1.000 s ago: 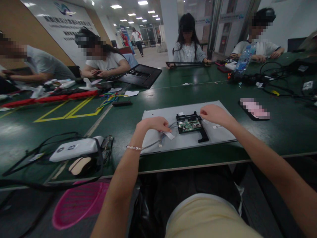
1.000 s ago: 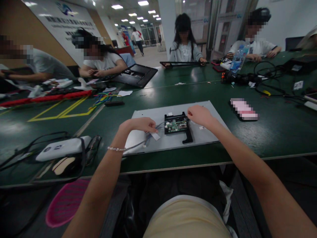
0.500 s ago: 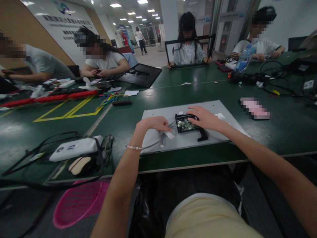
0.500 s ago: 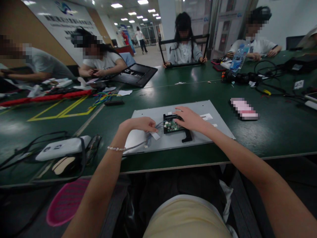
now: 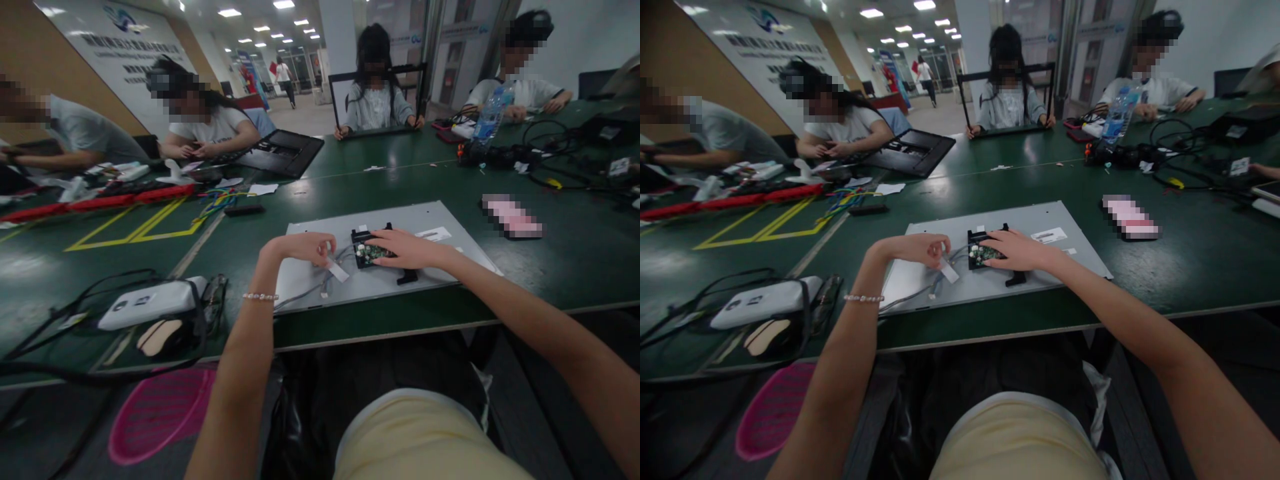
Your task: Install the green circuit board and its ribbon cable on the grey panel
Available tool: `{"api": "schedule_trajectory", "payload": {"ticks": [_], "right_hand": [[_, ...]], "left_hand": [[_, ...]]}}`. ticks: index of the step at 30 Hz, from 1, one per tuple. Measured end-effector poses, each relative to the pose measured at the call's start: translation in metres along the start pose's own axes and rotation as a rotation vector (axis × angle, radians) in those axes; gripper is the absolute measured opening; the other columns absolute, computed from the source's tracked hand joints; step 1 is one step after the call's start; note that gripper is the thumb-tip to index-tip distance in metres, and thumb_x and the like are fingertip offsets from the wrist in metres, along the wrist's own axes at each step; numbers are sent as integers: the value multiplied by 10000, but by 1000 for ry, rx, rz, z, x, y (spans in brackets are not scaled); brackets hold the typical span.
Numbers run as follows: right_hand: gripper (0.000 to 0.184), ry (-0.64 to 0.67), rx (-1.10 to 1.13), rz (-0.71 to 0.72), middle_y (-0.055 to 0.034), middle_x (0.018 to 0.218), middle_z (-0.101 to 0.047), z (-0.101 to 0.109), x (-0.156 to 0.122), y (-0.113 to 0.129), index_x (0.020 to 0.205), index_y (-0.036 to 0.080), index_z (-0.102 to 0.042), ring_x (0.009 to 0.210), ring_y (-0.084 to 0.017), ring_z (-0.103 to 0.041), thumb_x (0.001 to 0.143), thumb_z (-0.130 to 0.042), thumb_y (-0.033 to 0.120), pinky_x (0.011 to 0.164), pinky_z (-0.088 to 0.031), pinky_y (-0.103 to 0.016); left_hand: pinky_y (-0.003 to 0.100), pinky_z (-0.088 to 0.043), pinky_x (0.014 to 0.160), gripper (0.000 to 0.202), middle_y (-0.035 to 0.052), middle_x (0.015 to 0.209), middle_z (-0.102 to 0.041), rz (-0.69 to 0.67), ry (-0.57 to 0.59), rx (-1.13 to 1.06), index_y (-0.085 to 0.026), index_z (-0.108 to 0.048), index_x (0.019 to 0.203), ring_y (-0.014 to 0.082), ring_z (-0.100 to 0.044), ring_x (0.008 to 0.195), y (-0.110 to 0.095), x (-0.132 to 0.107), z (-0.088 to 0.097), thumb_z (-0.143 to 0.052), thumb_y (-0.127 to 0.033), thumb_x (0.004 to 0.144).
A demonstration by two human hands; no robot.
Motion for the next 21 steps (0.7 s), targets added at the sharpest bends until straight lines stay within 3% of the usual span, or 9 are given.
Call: {"api": "schedule_trajectory", "payload": {"ticks": [11,17,21], "right_hand": [[594,-1,-3,-16,-113,1481,-383,1,-1,2,1412,220,-432,1336,-320,-367,908,-433,533,1087,-295,-487],[600,2,1,-15,-113,1482,-383,2,-2,2,1417,217,-426,1339,-317,-363,907,-429,533,1087,-296,-487],[603,6,0,-9,-118,1480,-384,1,-2,1,1414,215,-429,1338,-323,-363,905,-425,538,1077,-303,-501]], "left_hand": [[221,-370,602,205,-15,678,-585,-87,69,-57,-173,-615,755,128,-522,652,-4,2,-4,-600,-369,696],[222,-322,555,185,-22,611,-510,36,-71,40,-170,-558,658,113,-458,587,12,-4,11,-551,-353,688],[228,-312,525,178,-23,567,-467,107,-15,-14,-176,-513,614,113,-441,544,25,-7,8,-544,-346,659]]}}
Point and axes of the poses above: each hand's wrist, its own x-axis towards the middle knuckle, its own z-axis out of the back of the hand, y = z × x, the point moved 6 cm from there along x, towards the middle knuckle
